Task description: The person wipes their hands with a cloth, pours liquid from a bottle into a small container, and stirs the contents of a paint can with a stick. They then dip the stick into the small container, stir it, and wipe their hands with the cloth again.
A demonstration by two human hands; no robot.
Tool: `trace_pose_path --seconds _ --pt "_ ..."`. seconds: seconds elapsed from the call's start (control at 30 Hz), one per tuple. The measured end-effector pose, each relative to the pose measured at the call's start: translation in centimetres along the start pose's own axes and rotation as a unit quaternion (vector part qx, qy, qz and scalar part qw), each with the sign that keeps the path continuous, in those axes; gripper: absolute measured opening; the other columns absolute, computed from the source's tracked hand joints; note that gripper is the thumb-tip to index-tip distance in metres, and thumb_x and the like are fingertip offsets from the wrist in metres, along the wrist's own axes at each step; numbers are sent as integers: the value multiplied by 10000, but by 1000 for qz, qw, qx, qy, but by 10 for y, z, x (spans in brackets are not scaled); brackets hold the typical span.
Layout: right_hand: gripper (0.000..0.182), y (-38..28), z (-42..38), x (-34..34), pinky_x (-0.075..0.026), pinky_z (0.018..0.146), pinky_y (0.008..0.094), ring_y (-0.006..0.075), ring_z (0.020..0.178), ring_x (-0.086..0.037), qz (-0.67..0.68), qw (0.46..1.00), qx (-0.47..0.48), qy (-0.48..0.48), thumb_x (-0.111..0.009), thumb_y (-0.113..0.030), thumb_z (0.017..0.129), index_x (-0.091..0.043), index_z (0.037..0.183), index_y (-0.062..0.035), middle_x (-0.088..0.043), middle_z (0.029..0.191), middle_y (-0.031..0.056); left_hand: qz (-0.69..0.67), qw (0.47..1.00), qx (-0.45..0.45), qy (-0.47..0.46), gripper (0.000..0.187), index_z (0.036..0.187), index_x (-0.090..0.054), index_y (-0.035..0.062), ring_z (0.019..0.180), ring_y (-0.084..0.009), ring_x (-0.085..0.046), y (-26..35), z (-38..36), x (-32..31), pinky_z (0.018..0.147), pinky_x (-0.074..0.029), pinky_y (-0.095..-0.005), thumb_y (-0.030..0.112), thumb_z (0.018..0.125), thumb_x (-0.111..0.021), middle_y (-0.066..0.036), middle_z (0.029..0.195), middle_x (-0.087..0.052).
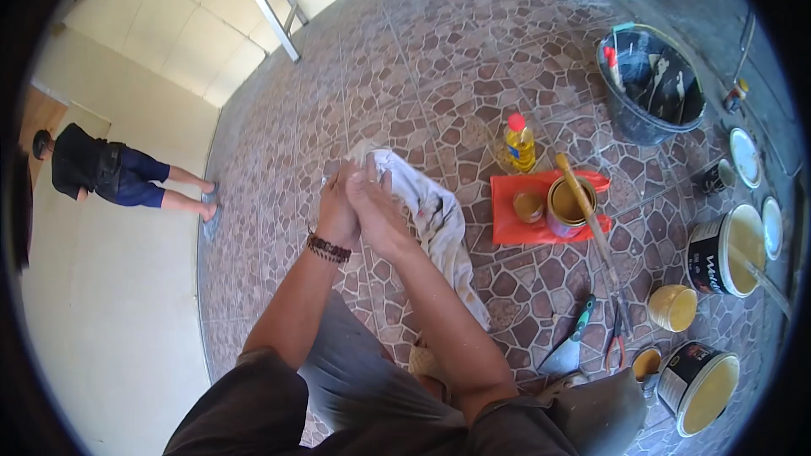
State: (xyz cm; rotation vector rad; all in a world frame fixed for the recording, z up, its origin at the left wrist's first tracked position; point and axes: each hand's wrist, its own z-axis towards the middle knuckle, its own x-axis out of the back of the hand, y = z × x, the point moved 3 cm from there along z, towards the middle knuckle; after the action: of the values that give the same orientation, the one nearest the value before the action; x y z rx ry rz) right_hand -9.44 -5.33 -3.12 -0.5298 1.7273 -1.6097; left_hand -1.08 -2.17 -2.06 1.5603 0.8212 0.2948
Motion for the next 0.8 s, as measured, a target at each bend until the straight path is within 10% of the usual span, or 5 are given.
trace_pose_path --seconds 0.1,0.27,0.6,0.67,0.8 --pt "903 34 27 24 7 1131 543 412 1431 3 76 995 -49 -32 -199 -709 900 -136 1490 -29 -126 1544 224 334 941 -29 -49 379 1268 -486 6 1018 -207 -586 4 -21 -26 828 -496 -329 266 994 -458 -124 1186 -578" --pt "854 8 -5 -6 -243 1094 385 330 1337 -306 -16 999 22 25 -279 -698 911 -369 1373 15 -338 1402 264 -93 994 52 -11 385 1208 -552 16 1005 -161 -584 -15 -7 -7 850 -473 -283 320 986 -469 -97 1131 -616" --pt "894 11 1 -4 -282 1080 383 317 1314 -349 -38 993 56 99 -322 -676 910 -330 1373 88 -377 1394 260 -19 999 46 -7 402 1085 -598 39 867 -127 -567 -10 -9 -15 786 -465 -270 400 957 -476 -45 951 -611" --pt "1027 1 3 13 -11 1117 586 447 1419 -46 27 999 -13 18 -264 -756 850 -118 1464 53 -164 1518 272 37 998 29 -31 412 1087 -592 30 869 -123 -575 -7 -19 -16 793 -470 -276 404 953 -483 -51 950 -617" --pt "820 -4 -17 5 -220 1115 345 308 1329 -349 -118 988 -26 95 -266 -637 946 -335 1402 41 -418 1376 258 -14 994 55 -96 521 1307 -445 13 1133 -231 -542 -7 -1 -2 951 -459 -370 417 978 -425 -113 1270 -532"
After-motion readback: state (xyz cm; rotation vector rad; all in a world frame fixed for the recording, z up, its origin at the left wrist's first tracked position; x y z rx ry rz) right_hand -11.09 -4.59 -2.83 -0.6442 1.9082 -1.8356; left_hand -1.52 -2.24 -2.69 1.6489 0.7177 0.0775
